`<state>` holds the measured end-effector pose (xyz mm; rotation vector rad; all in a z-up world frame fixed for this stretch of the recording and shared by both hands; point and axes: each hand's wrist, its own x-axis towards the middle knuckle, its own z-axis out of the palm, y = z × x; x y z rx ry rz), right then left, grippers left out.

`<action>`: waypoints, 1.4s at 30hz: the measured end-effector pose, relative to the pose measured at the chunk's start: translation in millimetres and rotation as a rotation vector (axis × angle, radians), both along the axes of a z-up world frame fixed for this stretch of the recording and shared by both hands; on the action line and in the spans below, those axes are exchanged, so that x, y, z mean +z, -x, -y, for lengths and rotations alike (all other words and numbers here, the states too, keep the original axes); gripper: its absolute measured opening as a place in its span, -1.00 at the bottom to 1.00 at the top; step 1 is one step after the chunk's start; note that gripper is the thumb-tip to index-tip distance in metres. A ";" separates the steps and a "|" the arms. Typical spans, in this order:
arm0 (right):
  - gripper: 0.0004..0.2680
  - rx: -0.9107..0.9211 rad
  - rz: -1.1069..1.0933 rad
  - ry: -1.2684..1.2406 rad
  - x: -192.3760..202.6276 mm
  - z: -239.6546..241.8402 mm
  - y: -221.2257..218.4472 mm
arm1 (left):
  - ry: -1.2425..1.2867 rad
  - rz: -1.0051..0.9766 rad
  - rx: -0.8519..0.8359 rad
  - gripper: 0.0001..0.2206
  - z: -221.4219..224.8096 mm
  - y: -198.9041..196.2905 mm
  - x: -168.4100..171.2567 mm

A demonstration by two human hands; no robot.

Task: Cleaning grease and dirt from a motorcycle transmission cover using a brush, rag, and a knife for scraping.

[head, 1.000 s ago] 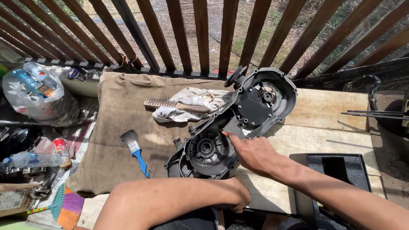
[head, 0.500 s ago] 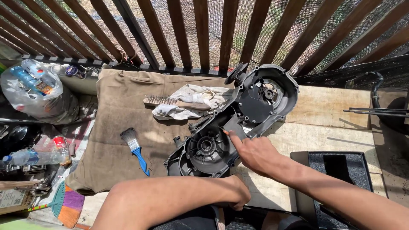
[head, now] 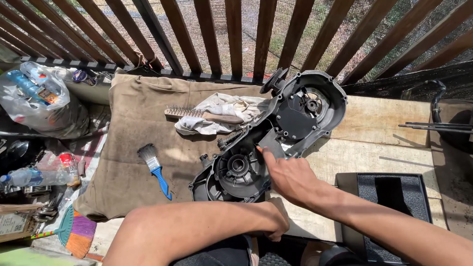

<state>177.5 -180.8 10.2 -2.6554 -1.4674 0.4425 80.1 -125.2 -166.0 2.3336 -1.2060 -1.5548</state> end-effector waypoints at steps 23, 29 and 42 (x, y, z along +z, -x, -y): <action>-0.41 -0.019 -0.046 0.157 11.9 -3.8 16.4 | 0.037 -0.027 0.041 -0.71 -49.7 12.9 -113.9; -0.44 -0.096 -0.112 0.098 7.4 -7.5 7.1 | 0.050 -0.031 0.051 -0.70 -45.5 13.9 -107.0; -0.38 0.000 -0.012 0.085 -25.4 4.2 7.2 | 0.064 -0.028 0.060 -0.67 -11.1 -5.6 -10.5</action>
